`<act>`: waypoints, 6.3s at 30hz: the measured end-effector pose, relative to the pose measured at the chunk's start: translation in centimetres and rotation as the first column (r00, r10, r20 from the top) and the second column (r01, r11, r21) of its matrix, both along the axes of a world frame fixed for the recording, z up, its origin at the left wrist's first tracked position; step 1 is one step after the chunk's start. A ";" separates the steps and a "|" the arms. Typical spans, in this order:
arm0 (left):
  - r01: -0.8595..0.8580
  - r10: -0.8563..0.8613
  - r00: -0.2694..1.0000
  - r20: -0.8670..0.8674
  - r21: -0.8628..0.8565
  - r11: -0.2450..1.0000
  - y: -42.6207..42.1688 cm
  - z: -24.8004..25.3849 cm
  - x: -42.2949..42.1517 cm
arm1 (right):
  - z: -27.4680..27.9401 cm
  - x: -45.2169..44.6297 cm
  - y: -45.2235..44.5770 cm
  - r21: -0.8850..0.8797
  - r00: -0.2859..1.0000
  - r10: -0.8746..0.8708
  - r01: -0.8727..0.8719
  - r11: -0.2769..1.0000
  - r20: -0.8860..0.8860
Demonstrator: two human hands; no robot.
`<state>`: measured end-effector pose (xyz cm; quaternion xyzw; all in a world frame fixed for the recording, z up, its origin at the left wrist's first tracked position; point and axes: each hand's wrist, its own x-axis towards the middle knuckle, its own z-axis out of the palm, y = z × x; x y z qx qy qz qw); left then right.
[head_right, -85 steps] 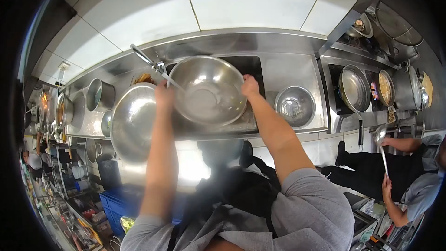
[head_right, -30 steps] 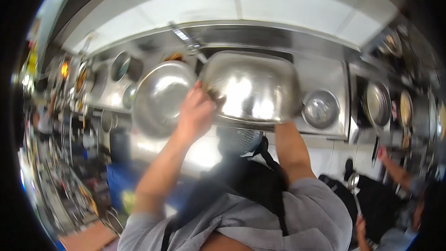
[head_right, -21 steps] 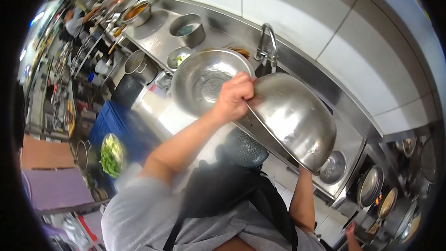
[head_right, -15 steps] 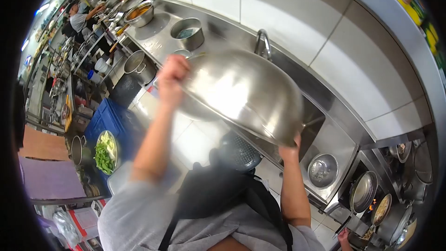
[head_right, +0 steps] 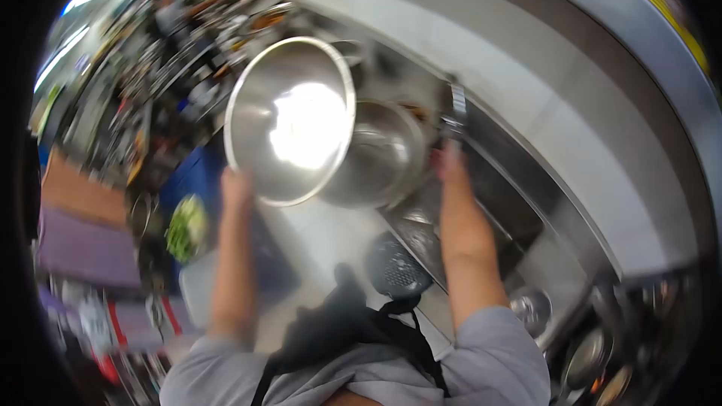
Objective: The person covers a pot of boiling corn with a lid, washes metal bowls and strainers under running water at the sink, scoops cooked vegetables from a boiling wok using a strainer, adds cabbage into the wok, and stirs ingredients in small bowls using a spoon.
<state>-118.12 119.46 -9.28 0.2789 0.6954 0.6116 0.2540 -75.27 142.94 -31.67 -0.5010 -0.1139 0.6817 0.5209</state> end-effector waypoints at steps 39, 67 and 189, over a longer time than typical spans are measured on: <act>-0.338 0.341 0.933 -0.116 -0.603 0.722 -22.3 -19.6 -28.2 | 8.3 -13.6 -14.8 -0.181 0.909 0.301 -0.257 0.949 0.288; -0.491 0.505 0.861 -0.055 -0.344 0.800 -9.9 -11.2 -32.0 | 10.4 -56.9 -6.7 -0.080 0.492 0.867 -0.863 0.498 0.081; -0.296 0.406 0.874 0.266 -0.371 0.880 38.0 -11.3 -176.0 | 3.1 -139.1 51.3 -0.065 0.866 -0.222 0.280 0.958 0.449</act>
